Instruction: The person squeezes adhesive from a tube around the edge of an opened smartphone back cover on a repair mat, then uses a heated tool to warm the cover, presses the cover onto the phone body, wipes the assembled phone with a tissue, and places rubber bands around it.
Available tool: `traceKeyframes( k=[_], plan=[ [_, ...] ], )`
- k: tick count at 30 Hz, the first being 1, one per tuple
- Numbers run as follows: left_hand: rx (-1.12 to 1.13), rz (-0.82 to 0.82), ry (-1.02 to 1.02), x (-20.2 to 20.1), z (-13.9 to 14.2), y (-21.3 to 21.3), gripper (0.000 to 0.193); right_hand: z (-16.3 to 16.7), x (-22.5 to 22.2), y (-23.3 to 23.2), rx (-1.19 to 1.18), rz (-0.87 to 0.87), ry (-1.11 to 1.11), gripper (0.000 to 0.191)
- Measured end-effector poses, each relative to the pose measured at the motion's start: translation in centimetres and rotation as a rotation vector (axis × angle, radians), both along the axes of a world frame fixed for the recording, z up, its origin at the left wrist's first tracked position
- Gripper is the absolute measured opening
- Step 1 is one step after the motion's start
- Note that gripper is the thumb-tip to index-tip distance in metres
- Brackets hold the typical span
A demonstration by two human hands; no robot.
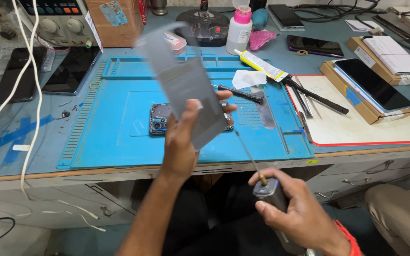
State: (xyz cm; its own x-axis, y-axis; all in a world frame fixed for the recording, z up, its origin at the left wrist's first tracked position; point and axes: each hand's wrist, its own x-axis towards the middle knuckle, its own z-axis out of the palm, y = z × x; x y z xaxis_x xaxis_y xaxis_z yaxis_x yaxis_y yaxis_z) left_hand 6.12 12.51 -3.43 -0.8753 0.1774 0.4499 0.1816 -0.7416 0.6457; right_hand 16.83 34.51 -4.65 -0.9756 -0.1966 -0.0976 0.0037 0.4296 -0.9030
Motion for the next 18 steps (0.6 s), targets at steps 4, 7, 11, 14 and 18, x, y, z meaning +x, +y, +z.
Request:
traceKeyframes(
  k=[4,7,11,14,18],
  plan=[
    [-0.574,0.038,0.035,-0.9,2.2,-1.9,0.046,0.3,-0.1,2.0,-0.11,-0.057,0.016,0.037],
    [-0.968,0.083,0.163,-1.5,3.3,-2.0,0.048,0.8,0.1,3.7,-0.175,-0.077,0.076,0.038],
    [-1.209,0.34,0.522,-1.9,2.9,1.1,0.052,1.2,0.4,5.2,-0.251,-0.014,0.186,0.041],
    [-1.104,0.281,0.401,-1.5,1.6,3.6,0.058,1.4,0.5,5.4,-0.251,-0.031,0.109,0.043],
    [-1.134,0.37,0.502,-1.0,0.5,5.3,0.061,2.0,0.0,5.0,0.026,-0.065,0.043,0.044]
  ],
)
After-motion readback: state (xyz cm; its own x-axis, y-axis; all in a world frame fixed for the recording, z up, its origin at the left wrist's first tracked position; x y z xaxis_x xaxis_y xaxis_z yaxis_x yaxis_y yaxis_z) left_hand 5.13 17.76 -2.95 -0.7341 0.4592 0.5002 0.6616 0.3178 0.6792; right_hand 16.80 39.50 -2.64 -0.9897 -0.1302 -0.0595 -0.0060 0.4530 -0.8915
